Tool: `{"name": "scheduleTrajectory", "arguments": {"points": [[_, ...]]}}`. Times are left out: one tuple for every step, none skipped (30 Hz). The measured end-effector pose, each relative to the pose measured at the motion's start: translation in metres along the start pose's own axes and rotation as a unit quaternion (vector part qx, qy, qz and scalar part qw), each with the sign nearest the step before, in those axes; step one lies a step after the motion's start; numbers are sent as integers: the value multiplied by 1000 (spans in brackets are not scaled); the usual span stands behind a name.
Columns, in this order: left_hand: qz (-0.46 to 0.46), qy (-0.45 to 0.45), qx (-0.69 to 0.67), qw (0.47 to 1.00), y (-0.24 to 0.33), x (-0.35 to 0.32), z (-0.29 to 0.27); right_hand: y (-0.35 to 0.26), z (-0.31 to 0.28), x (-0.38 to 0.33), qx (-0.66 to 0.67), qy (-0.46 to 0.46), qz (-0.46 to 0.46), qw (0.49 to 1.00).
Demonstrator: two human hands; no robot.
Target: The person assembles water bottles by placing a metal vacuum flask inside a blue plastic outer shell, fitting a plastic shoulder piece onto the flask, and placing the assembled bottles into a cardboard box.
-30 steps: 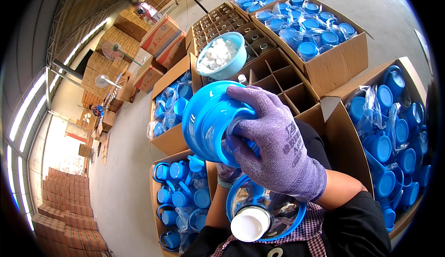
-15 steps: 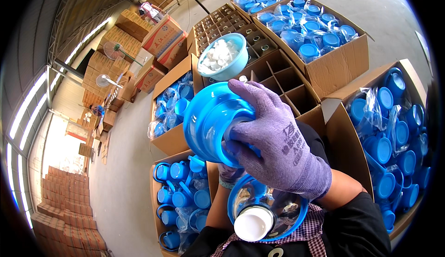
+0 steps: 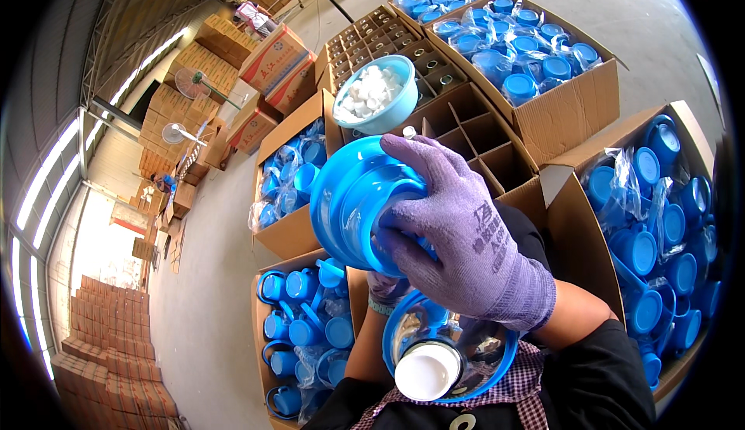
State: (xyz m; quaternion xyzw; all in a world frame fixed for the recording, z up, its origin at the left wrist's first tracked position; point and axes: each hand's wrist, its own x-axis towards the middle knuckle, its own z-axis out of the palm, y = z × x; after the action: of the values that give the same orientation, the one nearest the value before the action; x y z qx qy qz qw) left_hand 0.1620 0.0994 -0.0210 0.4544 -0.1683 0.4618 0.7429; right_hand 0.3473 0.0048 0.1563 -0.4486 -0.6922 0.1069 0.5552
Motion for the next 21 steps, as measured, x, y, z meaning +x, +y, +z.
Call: {"name": "scheduleTrajectory", "arguments": {"points": [[2, 1, 0, 1000, 0, 1, 1, -1, -3, 0, 15, -10, -9, 1000], [3, -2, 0, 1000, 0, 1, 2, -4, -7, 0, 30, -20, -18, 999], [5, -2, 1, 1000, 1, 2, 2, -4, -10, -1, 44, -29, -25, 998], [4, -3, 0, 1000, 0, 1, 2, -2, -10, -2, 33, -37, -32, 998], [5, -2, 2, 1000, 1, 2, 2, 0, -11, -1, 21, -45, -39, 998], [7, -3, -1, 1000, -1, 1, 1, 4, -12, -2, 7, -53, -45, 998], [8, -4, -5, 1000, -5, 0, 0, 6, -15, -3, 5, -70, -46, 997], [7, -5, -7, 1000, -7, -1, -1, 9, -18, -3, 4, -86, -46, 995], [7, -4, -5, 1000, -6, -2, 0, 9, -21, -3, 6, -103, -50, 993], [8, -3, -4, 1000, -5, -1, 1, 10, -23, -3, 5, -105, -56, 993], [8, -3, 0, 1000, -3, -2, 2, 11, -23, -2, 3, -108, -63, 992], [11, -4, -1, 1000, -4, -1, 1, 11, -24, -2, -1, -111, -69, 991], [13, -3, -3, 1000, -5, -2, 1, 11, -24, -2, 0, -107, -65, 992], [15, -4, -3, 1000, -6, -2, 1, 10, -23, -3, 2, -102, -62, 993], [19, -5, -5, 1000, -8, -3, 0, 10, -22, -2, 2, -99, -60, 993], [23, -6, -9, 1000, -9, -4, -2, 10, -19, -2, 1, -95, -58, 994], [27, -4, -10, 1000, -10, -6, -3, 9, -15, -3, -1, -91, -55, 994], [32, -7, -15, 999, -13, -2, -3, 7, -14, 0, -6, -85, -60, 995], [36, -10, -11, 999, -13, 2, -5, 7, -13, 3, -2, -81, -71, 994], [38, -10, -7, 999, -14, 4, -5, 9, -8, 4, 51, -71, -60, 994], [12, 10, -16, 1000, -11, 20, 9, 14, -6, 6, 97, -60, -53, 992]]}}
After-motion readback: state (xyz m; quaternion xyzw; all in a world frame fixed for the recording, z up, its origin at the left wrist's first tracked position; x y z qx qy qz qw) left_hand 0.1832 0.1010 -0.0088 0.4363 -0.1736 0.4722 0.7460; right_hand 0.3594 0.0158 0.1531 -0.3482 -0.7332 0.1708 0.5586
